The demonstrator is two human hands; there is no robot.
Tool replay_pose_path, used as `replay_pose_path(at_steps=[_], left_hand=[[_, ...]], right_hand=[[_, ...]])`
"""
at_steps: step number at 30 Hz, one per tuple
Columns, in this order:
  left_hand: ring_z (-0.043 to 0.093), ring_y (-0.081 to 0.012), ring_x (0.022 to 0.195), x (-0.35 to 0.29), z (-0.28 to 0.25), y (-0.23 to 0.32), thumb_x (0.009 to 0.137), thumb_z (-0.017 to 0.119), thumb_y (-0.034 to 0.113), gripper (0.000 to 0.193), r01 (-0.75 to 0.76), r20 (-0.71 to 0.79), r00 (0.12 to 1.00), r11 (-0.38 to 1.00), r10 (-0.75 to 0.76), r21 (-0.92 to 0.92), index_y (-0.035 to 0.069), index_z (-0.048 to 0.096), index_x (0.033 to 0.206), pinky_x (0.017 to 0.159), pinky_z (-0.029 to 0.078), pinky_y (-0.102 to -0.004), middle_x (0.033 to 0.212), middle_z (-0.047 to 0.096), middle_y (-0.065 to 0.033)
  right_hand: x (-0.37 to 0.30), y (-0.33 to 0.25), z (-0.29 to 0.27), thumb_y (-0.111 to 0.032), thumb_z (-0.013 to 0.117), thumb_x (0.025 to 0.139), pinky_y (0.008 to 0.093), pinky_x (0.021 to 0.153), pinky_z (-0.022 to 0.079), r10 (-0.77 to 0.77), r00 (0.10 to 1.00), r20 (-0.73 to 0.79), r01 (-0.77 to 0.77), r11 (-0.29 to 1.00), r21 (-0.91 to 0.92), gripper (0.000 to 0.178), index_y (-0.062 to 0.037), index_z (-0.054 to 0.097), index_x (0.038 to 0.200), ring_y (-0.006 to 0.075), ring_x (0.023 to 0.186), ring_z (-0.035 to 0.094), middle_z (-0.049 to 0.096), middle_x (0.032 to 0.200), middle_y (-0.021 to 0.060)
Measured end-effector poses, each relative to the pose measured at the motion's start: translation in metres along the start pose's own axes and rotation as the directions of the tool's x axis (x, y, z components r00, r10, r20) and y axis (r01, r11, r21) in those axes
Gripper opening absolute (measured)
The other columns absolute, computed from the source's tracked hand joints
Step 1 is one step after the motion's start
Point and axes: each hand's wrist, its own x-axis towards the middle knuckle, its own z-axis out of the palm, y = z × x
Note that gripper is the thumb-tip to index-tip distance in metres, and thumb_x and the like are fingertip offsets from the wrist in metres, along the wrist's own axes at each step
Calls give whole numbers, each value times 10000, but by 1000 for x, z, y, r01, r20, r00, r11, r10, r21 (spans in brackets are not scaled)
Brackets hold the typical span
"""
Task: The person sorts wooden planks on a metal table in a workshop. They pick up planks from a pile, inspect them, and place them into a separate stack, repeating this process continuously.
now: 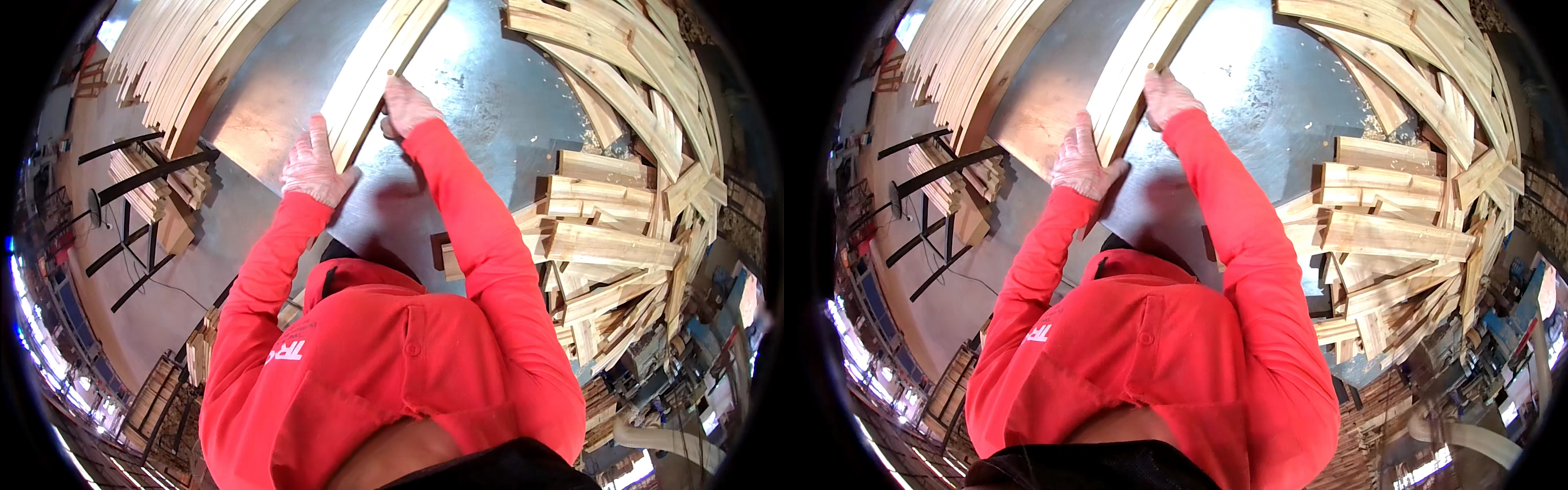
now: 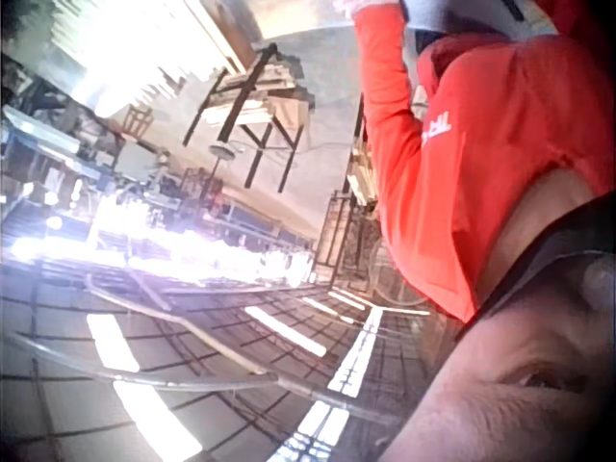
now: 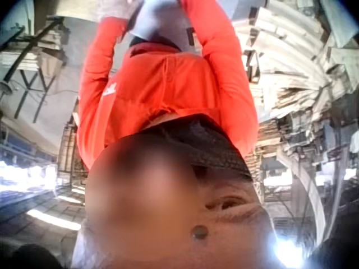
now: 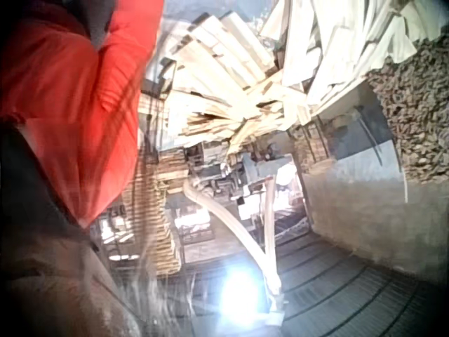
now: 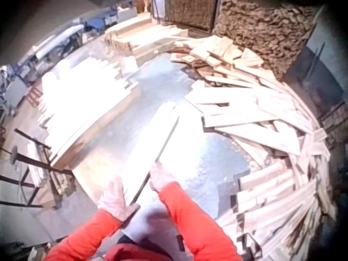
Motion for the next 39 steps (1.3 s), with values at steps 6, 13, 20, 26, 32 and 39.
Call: replay_pose_path(at_steps=[6,13,20,26,32,39], left_hand=[[567,-316,1177,38,-29,-42,684,772,523,1032,124,150,873,86,464,-988,-19,342,1450,989,450,-429,1349,523,-202],[655,-218,894,51,-13,-67,977,471,452,478,197,179,979,718,-102,-667,40,689,1081,820,499,-352,932,703,-152],[554,-408,1164,47,-34,-98,747,707,536,967,-32,-198,980,999,29,-13,9,316,1457,960,464,-445,1299,531,-268],[594,-386,1028,103,-55,-137,658,804,395,998,-121,-277,956,989,94,-82,25,322,1450,850,498,-501,1168,575,-214],[612,-339,968,168,-88,-203,557,847,340,1012,-195,-392,906,979,160,-51,52,404,1419,801,510,-467,1115,584,-168],[610,-369,993,263,-149,-287,582,850,321,940,-192,-397,908,976,135,-107,46,440,1382,839,510,-452,1111,597,-181]], right_hand=[[-71,-27,6,-471,500,981,362,855,518,153,931,331,-364,349,864,584,-25,464,1357,195,1014,601,604,1119,83],[-66,-93,36,-358,589,942,387,1052,384,46,994,-101,0,912,409,770,18,209,1496,277,1246,502,495,1377,183],[-2,-116,69,-390,624,925,347,968,469,87,972,218,-231,518,824,896,-26,86,1542,333,1181,557,467,1394,236],[82,-174,63,-439,714,827,369,1141,293,173,978,-117,-137,953,269,1127,-25,-63,1531,387,1383,334,178,1553,275],[143,-199,134,-361,721,844,337,1101,323,42,934,-355,138,874,465,1161,38,-152,1497,285,1334,393,348,1479,238],[252,-297,155,-512,719,790,359,1125,306,137,983,-121,-70,894,442,1234,-5,-146,1509,399,1382,334,236,1516,319]])
